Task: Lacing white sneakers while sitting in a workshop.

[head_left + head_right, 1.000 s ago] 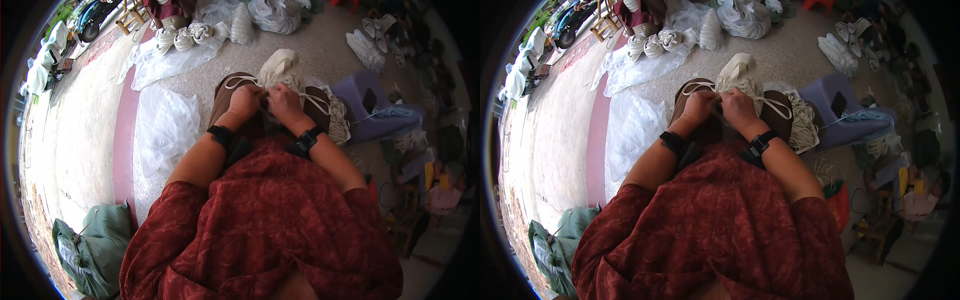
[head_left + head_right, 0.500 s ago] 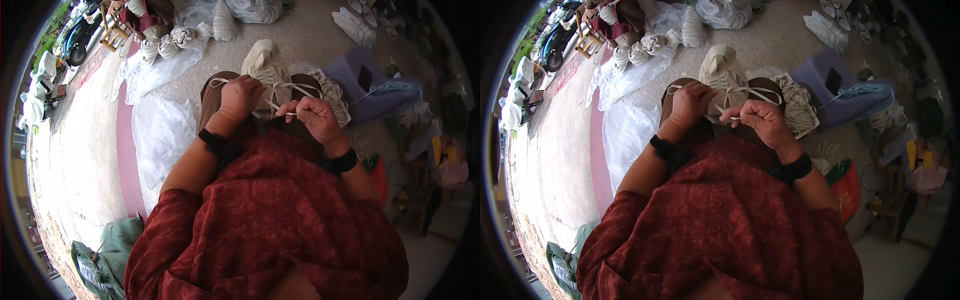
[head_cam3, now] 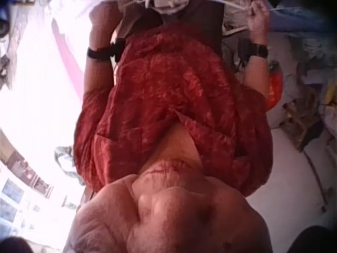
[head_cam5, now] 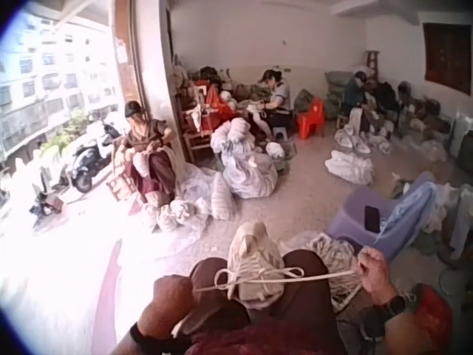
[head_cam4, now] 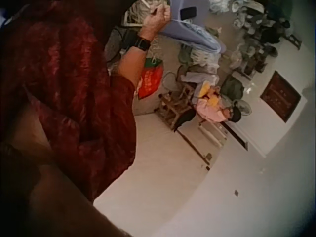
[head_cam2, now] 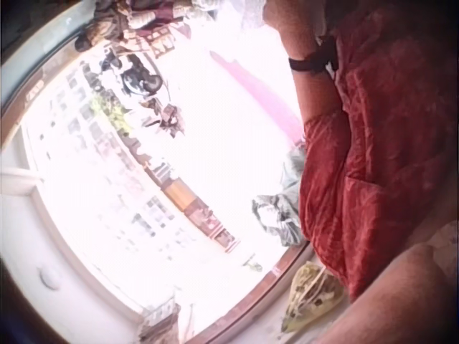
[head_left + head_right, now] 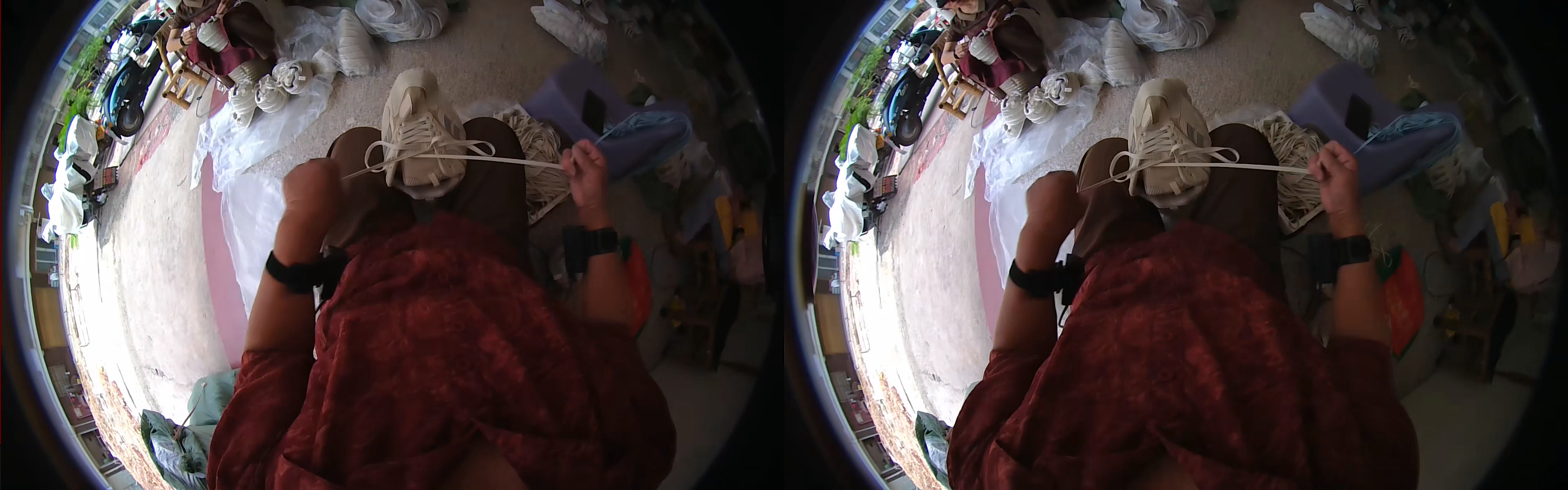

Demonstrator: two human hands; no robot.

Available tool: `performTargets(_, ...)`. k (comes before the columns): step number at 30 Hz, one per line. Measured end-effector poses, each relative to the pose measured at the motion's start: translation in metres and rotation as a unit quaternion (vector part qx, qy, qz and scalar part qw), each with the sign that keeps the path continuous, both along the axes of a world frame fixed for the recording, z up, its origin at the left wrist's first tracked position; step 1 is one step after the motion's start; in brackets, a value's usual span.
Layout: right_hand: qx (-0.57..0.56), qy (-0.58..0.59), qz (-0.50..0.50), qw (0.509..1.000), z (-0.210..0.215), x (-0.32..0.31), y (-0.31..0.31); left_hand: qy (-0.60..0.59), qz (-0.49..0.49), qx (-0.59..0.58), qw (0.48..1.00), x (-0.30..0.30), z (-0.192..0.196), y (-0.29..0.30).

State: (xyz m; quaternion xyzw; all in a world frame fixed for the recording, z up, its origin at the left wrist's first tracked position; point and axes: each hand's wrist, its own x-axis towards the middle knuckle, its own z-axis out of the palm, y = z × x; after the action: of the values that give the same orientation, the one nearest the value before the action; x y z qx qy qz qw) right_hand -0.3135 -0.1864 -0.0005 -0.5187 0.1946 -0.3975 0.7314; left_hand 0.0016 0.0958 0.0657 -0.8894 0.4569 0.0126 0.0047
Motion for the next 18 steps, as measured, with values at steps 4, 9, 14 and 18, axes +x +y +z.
performTargets(4, 0.01, 0.008, -0.087, 0.996, -0.025, -0.072, -0.032, -0.019, 0.157, 0.047, 0.986, 0.049, -0.013, 0.097)
performTargets(9, -0.213, 0.279, -0.025, 0.936, -0.029, -0.06, -0.017, 0.029, 0.144, -0.083, 0.986, 0.045, -0.048, 0.108)
performTargets(14, -0.371, 0.441, 0.052, 0.816, -0.005, -0.051, -0.01, 0.077, 0.118, -0.212, 0.967, 0.05, -0.064, 0.102)
performTargets(18, -0.497, 0.649, 0.142, 0.558, 0.006, -0.039, -0.004, -0.004, 0.105, -0.094, 0.99, 0.046, -0.057, 0.094)
